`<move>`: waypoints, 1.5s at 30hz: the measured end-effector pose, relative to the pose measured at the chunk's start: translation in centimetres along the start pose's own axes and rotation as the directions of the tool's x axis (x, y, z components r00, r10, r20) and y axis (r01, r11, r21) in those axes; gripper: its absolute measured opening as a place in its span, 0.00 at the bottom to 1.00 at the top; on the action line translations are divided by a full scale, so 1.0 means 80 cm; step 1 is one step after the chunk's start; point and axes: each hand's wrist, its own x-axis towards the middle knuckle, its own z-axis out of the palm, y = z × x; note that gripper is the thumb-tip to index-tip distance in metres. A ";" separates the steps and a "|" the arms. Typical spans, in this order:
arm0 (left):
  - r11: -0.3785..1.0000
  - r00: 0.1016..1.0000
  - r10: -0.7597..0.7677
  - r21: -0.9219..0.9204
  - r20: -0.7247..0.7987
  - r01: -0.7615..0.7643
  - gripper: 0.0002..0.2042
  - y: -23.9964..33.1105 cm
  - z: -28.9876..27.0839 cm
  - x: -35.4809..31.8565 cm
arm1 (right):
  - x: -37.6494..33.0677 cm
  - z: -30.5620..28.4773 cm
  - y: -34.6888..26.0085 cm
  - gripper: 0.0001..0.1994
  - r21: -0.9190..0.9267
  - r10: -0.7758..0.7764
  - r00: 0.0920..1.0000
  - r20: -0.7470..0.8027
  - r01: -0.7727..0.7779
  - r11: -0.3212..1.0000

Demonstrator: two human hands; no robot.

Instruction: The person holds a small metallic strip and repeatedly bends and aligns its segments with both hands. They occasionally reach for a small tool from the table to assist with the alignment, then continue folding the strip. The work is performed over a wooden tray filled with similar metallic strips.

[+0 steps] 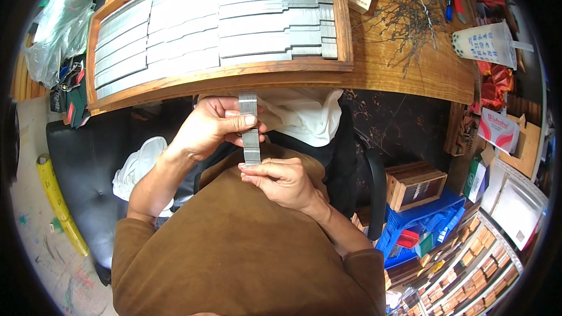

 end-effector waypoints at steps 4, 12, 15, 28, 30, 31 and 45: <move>0.999 1.000 0.021 0.038 -0.004 -0.021 0.15 -0.003 -0.001 0.004 | 0.005 -0.012 -0.013 0.05 -0.012 0.174 0.977 0.121 -0.174 0.985; 0.999 0.999 -0.012 -0.048 0.041 0.014 0.13 -0.011 0.011 -0.026 | 0.057 -0.059 -0.021 0.10 0.286 0.348 0.935 -0.070 -0.315 0.905; 0.998 0.999 0.025 -0.057 0.030 -0.023 0.13 -0.021 0.011 -0.028 | 0.083 -0.049 -0.016 0.11 0.452 0.384 0.920 0.075 -0.375 0.809; 0.745 0.805 0.594 0.370 0.013 -0.555 0.08 -0.054 0.002 -0.026 | 0.092 -0.023 -0.028 0.09 0.051 0.011 0.996 -0.085 -0.007 0.999; 0.630 0.735 0.678 0.499 0.020 -0.595 0.08 -0.056 0.003 -0.024 | 0.095 -0.022 -0.030 0.09 -0.038 -0.081 0.992 -0.094 0.078 0.996; 0.627 0.749 0.662 0.526 0.028 -0.575 0.08 -0.055 0.001 -0.026 | 0.095 -0.023 -0.029 0.09 -0.034 -0.079 0.993 -0.087 0.076 0.997; 0.590 0.686 0.725 0.575 -0.069 -0.566 0.09 -0.056 -0.003 -0.035 | 0.107 -0.008 -0.018 0.09 -0.046 -0.088 0.996 -0.017 0.087 0.995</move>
